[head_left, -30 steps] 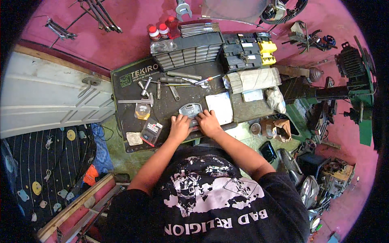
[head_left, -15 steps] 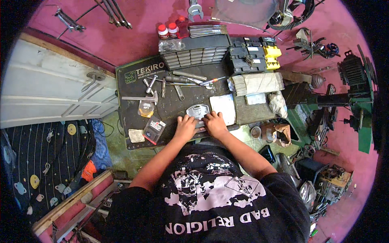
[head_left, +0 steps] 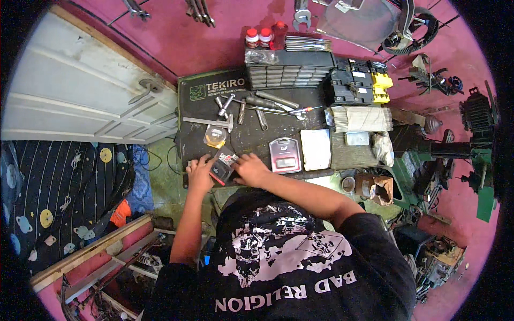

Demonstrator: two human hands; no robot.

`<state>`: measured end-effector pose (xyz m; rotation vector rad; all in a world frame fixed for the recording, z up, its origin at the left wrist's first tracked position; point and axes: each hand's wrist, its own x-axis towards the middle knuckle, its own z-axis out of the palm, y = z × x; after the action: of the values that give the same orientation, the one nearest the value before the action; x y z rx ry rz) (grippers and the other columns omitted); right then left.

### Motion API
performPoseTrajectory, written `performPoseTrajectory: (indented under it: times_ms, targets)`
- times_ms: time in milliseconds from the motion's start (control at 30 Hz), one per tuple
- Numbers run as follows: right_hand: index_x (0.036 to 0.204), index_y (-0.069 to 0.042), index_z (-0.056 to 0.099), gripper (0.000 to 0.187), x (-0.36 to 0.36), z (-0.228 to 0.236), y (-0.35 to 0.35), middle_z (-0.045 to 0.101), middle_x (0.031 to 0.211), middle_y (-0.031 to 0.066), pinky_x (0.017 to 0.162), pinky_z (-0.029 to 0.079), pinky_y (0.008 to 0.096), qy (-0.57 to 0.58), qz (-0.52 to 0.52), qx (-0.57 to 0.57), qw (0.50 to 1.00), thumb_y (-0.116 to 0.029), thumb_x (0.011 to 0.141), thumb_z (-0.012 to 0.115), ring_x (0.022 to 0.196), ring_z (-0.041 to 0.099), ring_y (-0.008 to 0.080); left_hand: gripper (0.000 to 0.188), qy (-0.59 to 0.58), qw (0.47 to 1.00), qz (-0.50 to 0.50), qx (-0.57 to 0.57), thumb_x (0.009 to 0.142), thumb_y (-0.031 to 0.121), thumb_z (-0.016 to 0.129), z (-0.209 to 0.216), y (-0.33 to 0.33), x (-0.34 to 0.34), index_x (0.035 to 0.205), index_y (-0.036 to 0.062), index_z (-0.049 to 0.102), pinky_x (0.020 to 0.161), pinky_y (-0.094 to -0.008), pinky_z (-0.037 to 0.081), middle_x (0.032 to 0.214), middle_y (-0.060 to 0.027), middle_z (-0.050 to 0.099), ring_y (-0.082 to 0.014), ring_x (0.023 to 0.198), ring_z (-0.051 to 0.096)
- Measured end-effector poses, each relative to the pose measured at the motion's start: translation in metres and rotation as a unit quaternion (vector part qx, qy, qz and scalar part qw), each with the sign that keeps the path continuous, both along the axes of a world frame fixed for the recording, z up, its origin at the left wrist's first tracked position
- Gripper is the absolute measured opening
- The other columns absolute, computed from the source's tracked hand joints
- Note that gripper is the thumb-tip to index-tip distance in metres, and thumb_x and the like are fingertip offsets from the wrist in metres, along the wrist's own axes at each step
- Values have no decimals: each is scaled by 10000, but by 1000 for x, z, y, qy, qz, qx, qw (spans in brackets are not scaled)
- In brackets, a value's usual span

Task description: The person organizes various tools and hardware on a cluttered workbench. They pick up wrenches, sockets, and other metal parts, sorting them into neat rows and placing some items into a red plastic case. The person also handles a white flexible tube and a small white box, moving them around the workspace.

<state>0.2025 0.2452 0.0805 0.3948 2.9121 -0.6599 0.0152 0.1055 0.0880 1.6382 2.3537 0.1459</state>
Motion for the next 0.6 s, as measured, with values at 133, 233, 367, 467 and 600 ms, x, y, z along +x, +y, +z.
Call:
performPoseTrajectory:
  times_ms: [133, 233, 367, 467, 600]
  targets:
    - [1123, -8, 684, 607, -45, 0, -26, 670, 1140, 129, 970, 443, 425, -41, 7, 33, 999, -504, 783, 767, 1143, 580, 296, 644, 14, 995, -103, -8, 698, 148, 839, -15, -8, -22, 1307, 256, 661, 994, -474, 366, 1330, 11, 590, -288, 1160, 517]
    - [1119, 11, 680, 629, -49, -30, -33, 660, 1176, 138, 985, 428, 420, -22, -28, 90, 995, -513, 782, 765, 1166, 564, 295, 612, 4, 989, -147, -12, 701, 237, 849, -16, 6, -20, 1283, 172, 672, 951, -465, 378, 1265, -28, 596, -283, 1144, 516]
    - [1172, -7, 664, 601, -25, -29, -24, 636, 1219, 126, 969, 411, 427, -19, -74, 87, 993, -477, 808, 752, 1172, 551, 285, 602, 9, 990, -138, 28, 727, 290, 844, -18, 17, 8, 1273, 109, 668, 923, -459, 378, 1140, -89, 568, -282, 1124, 503]
    - [1191, -51, 670, 438, 6, -9, -13, 650, 1175, 79, 949, 394, 435, 1, -114, 98, 989, -336, 859, 690, 1171, 545, 251, 619, -27, 992, -118, 41, 723, 317, 848, -11, 28, 34, 1277, 110, 667, 917, -458, 374, 1154, -89, 568, -285, 1117, 502]
    - [1169, -73, 677, 398, 38, -16, -2, 649, 1146, 57, 925, 391, 445, -13, -131, 111, 985, -329, 865, 679, 1140, 544, 244, 631, -53, 988, -133, 56, 713, 378, 854, -15, 44, 62, 1256, 101, 689, 922, -467, 373, 1125, -103, 570, -294, 1111, 511]
